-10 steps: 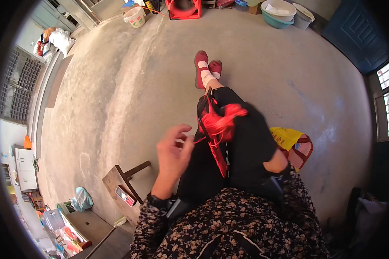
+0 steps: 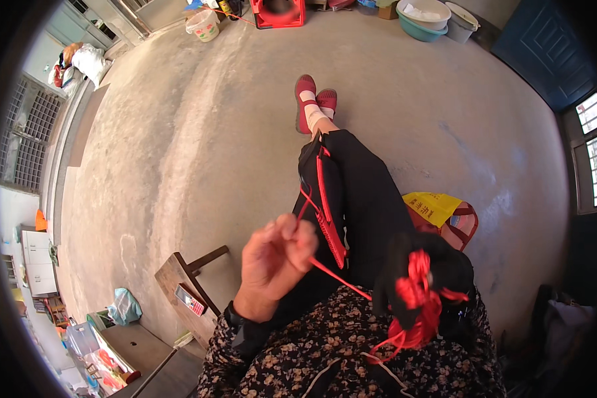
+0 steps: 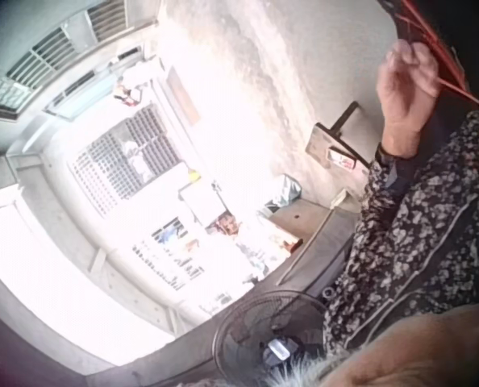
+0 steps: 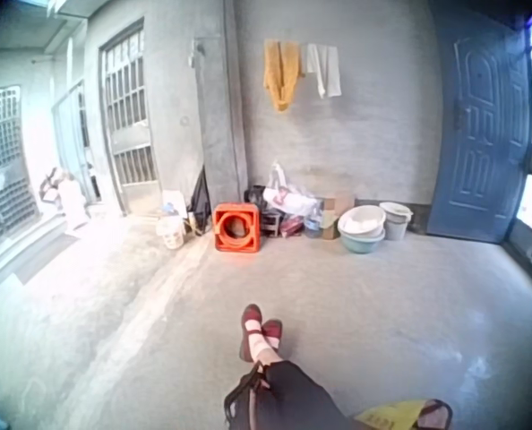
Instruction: The person is winding a red string or cord around the handle of a black tool while sitting down.
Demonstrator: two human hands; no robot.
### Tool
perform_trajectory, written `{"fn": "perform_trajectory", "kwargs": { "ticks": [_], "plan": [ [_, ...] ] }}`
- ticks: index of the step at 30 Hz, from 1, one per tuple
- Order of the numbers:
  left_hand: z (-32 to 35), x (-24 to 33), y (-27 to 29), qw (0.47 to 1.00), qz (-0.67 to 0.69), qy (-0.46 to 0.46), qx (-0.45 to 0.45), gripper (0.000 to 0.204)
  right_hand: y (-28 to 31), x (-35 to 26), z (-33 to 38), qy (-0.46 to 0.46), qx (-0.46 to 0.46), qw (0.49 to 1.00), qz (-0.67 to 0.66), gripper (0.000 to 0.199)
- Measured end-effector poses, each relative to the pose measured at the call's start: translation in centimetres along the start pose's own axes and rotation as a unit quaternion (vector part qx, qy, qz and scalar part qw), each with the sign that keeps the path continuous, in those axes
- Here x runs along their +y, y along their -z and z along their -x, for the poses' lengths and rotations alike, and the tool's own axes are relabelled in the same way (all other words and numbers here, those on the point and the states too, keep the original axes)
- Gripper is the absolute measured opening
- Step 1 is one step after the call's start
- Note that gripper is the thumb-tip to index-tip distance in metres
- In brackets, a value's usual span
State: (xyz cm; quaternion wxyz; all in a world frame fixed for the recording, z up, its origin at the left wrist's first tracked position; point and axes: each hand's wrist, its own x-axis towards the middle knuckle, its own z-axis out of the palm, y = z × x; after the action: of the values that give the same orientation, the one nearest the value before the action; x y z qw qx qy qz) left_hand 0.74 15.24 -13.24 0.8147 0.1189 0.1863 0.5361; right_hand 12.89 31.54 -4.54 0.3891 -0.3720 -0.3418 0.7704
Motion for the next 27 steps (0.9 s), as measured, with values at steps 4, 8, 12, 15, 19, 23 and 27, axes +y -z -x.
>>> {"fn": "perform_trajectory", "kwargs": {
  "ticks": [4, 8, 12, 15, 19, 23, 27],
  "plan": [
    [5.0, 0.6, 2.7, 0.993, 0.102, 0.019, 0.059, 0.033, 8.7, 6.1, 14.4, -0.102, -0.040, 0.987, -0.115, 0.032],
    [6.8, 0.4, 2.4, 0.974, -0.051, 0.033, 0.219, 0.032, 8.1, 11.1, 11.1, 0.064, -0.009, 0.916, 0.396, 0.038],
    [9.3, -0.1, 3.1, 0.943, -0.263, 0.087, 0.186, 0.024, 5.7, 12.8, 9.6, 0.032, -0.015, 0.806, 0.591, 0.043],
    [10.0, 0.2, 2.3, 0.952, -0.253, 0.085, 0.153, 0.022, 6.4, 13.8, 9.7, 0.091, -0.019, 0.847, 0.523, 0.037],
    [8.2, 1.4, 1.8, 0.975, -0.184, 0.087, 0.087, 0.021, 9.7, 11.6, 9.5, -0.106, 0.033, 0.945, 0.307, 0.028],
    [3.6, 2.3, -1.9, 0.973, -0.164, -0.143, 0.071, 0.026, 9.7, 7.4, 8.7, 0.223, 0.086, 0.917, 0.319, 0.021],
    [-1.1, 2.2, 1.0, 0.955, -0.237, -0.152, 0.090, 0.034, 7.6, 6.7, 6.5, 0.264, 0.144, 0.819, 0.488, 0.023]
  ]
}}
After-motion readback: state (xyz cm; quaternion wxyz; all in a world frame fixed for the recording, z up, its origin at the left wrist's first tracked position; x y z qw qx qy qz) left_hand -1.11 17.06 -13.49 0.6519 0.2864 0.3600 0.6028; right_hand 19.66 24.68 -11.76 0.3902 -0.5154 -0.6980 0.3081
